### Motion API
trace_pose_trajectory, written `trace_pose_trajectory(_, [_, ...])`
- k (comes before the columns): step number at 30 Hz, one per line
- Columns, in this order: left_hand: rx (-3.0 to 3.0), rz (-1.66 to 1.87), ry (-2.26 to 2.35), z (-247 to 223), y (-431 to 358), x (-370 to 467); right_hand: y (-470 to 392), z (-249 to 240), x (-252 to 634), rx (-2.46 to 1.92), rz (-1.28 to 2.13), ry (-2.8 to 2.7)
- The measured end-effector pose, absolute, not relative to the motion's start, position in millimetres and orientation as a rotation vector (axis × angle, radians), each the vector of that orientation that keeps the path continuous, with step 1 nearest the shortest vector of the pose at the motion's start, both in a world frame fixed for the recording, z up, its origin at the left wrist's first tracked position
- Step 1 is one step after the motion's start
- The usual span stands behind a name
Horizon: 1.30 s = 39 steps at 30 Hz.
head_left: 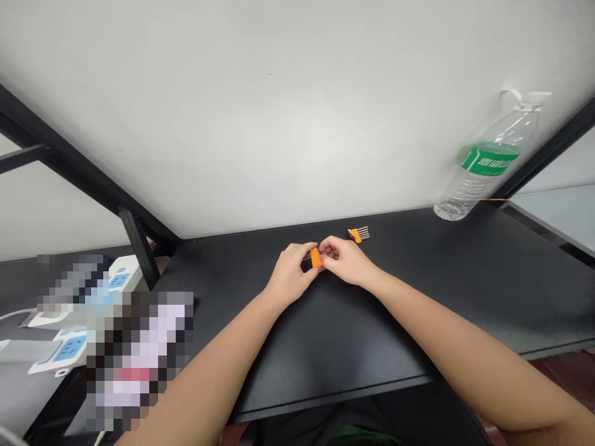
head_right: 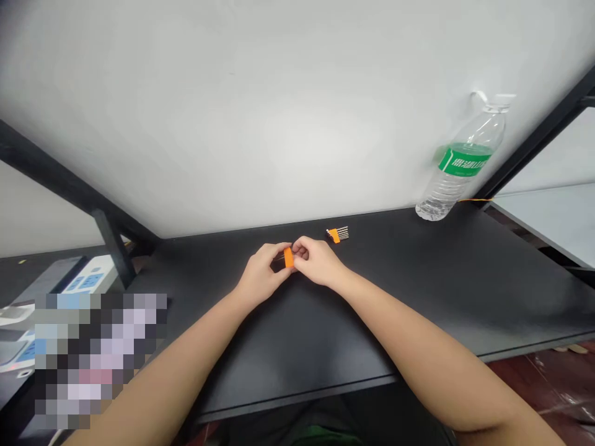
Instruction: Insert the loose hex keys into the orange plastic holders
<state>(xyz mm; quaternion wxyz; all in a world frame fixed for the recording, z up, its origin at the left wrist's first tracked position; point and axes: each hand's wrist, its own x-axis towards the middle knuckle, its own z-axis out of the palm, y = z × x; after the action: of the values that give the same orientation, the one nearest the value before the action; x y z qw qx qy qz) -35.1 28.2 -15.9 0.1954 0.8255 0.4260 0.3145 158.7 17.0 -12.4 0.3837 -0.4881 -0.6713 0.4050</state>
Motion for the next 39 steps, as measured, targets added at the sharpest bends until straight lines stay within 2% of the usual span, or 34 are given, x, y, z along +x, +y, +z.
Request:
trace_pose_trajectory(14, [2.382,0.796,1.275,-19,32,-35,27,-16,163,-1.54,0.825,-1.664])
trace_pose_trajectory(20, [2.342,0.844,1.248,-20,33,-37,24,-17,164,-1.343,0.951,-1.677])
trace_pose_trajectory(23, [2.388,0.82,1.228,-19,33,-37,18,-17,157,-1.287,0.861,-1.782])
trace_pose_trajectory(26, [2.416,0.823,1.272,-20,34,-37,16,-15,153,-1.339,0.805,-1.767])
trace_pose_trajectory(31, [2.383,0.877,1.379,-21,34,-37,21,-13,155,-1.433,0.905,-1.541])
trace_pose_trajectory(35, [2.402,0.865,1.436,-20,35,-38,28,-9,170,-1.551,0.765,-1.582])
trace_pose_trajectory(39, [2.409,0.839,1.44,-21,37,-40,32,-7,191,-1.739,0.523,-1.926])
